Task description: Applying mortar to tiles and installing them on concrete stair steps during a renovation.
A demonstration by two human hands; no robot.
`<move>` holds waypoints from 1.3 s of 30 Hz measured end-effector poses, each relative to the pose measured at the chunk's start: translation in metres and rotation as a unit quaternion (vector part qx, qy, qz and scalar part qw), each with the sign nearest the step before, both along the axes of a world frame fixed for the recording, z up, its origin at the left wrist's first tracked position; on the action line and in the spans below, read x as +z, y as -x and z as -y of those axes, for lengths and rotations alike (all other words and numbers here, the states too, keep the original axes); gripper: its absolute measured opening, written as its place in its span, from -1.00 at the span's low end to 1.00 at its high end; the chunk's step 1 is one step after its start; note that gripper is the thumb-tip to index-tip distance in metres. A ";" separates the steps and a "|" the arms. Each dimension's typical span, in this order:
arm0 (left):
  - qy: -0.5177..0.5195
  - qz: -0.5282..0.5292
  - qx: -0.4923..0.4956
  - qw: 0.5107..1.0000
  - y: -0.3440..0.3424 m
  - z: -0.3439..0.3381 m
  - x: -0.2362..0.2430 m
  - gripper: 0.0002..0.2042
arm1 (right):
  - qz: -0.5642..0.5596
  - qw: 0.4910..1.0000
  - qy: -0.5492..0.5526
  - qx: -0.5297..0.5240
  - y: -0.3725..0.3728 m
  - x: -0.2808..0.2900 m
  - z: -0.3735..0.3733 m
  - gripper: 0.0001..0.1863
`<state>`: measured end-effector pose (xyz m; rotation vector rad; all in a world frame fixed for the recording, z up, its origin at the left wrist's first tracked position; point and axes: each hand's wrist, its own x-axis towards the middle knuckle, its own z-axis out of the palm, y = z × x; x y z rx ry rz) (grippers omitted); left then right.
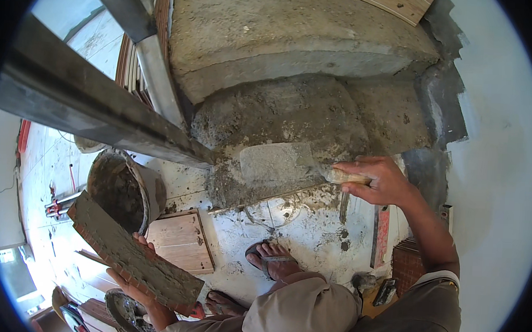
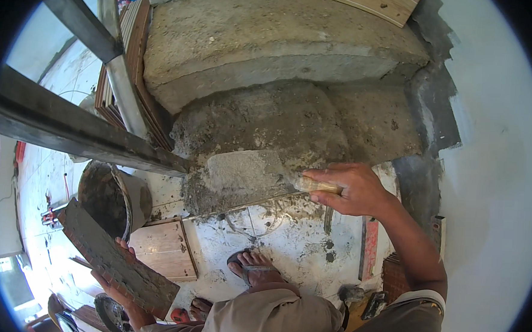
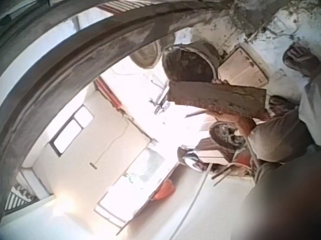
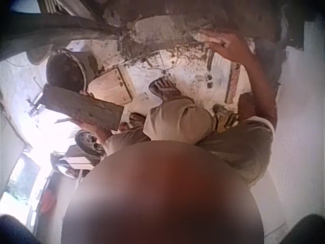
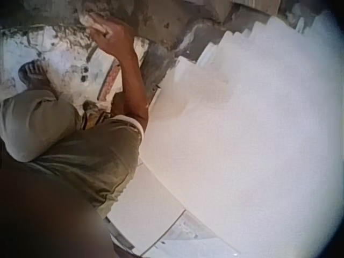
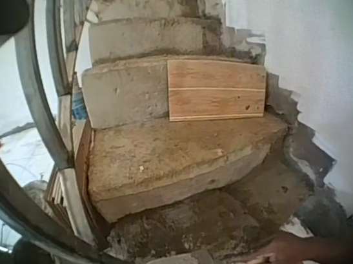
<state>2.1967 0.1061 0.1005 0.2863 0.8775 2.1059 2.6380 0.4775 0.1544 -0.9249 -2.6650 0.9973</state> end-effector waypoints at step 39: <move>0.039 0.039 0.006 0.998 0.000 0.005 -0.006 -0.18 | -0.018 0.985 -0.169 0.034 0.019 -0.017 0.021 -0.49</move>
